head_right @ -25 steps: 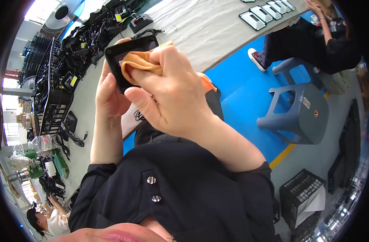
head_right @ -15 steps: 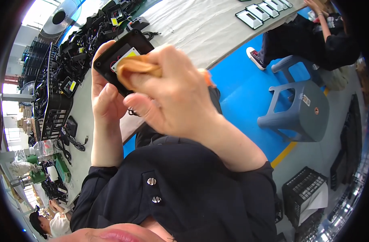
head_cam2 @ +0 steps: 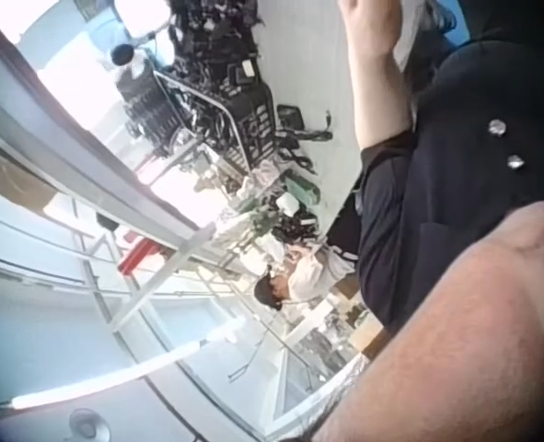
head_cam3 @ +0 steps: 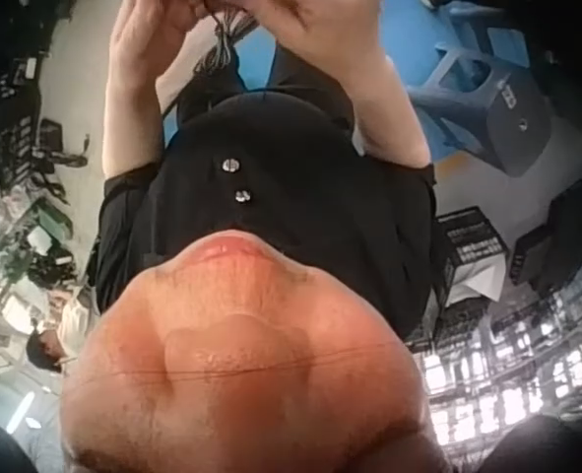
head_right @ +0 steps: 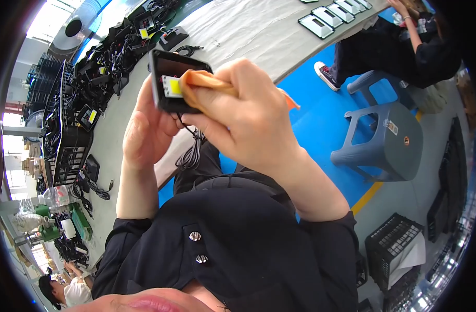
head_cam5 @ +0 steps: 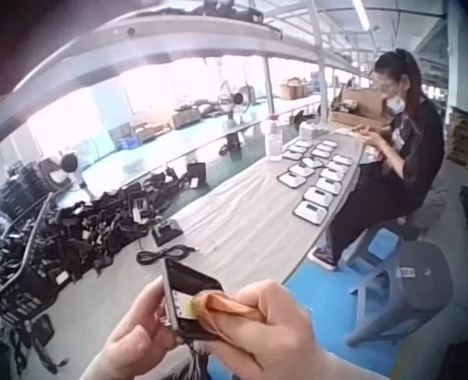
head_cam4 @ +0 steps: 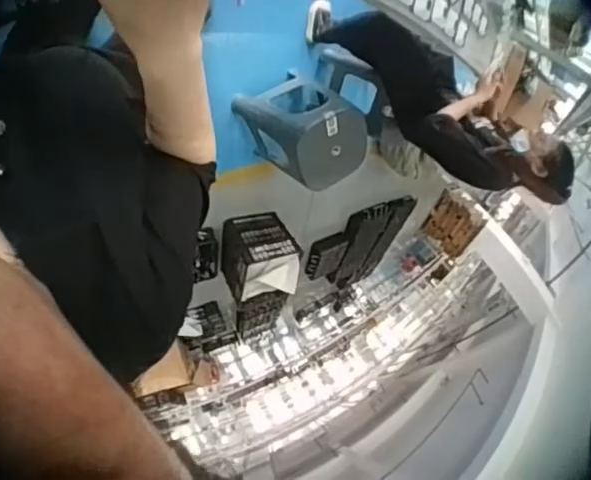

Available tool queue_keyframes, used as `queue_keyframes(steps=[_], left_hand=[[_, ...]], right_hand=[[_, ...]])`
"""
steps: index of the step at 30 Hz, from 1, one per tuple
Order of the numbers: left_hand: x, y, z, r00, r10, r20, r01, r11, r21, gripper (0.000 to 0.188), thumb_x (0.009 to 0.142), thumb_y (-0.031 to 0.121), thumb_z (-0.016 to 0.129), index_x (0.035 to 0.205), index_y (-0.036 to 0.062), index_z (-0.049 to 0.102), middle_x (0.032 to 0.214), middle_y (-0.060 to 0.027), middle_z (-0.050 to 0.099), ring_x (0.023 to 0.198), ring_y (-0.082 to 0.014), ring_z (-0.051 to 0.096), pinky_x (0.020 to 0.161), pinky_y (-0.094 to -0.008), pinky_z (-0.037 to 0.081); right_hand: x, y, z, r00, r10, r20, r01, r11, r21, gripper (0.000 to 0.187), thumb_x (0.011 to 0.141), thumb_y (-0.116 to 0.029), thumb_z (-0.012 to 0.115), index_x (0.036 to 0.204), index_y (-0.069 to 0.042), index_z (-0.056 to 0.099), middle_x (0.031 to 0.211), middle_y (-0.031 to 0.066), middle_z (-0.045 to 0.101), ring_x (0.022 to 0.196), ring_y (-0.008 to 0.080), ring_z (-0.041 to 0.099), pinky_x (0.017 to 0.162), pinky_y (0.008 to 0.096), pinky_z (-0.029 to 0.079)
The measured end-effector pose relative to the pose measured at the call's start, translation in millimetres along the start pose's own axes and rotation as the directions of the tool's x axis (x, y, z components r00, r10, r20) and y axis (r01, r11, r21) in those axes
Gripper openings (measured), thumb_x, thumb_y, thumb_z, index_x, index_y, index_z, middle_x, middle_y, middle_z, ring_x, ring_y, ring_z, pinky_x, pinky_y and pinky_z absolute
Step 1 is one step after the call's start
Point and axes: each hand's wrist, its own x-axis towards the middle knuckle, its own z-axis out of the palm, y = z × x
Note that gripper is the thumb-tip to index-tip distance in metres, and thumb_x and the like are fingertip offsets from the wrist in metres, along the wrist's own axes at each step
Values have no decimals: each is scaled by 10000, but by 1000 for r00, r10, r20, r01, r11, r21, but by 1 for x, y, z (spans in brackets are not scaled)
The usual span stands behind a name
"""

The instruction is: Cleaning the surfaces of small LED light fixtures using a cloth and water.

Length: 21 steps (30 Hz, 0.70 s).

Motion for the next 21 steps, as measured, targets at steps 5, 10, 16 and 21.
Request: queue_keyframes(steps=[5,10,16,21], left_hand=[[23,15,-7,852,408,326,-429,189,883,724,704,172,725,1351,24,435,1410,-231,373,1297,-377,392,1051,-440,333],[49,8,26,817,277,506,-520,-26,854,799,521,109,814,1268,113,528,1341,-170,466,1203,-345,494,965,-443,430],[90,-23,48,817,315,483,-509,-1,861,693,570,106,785,1210,51,523,1261,-170,515,1108,-355,549,909,-407,472],[178,-70,46,842,494,216,-317,130,939,677,669,260,744,1223,47,418,1077,-171,564,946,-339,592,813,-402,478]], right_hand=[[-1,18,-25,775,523,354,-613,486,623,268,847,-239,703,871,28,692,789,-7,512,755,80,489,596,212,392],[-13,29,-30,756,471,454,-593,201,779,319,891,-276,653,964,33,683,880,19,535,707,47,543,571,164,421],[-27,61,-52,725,675,133,-477,354,805,282,932,-269,587,953,7,639,772,33,570,529,57,551,435,175,433],[-51,103,-95,527,781,-334,-379,568,731,258,956,-290,532,903,-46,597,659,16,546,432,72,493,364,195,398]])
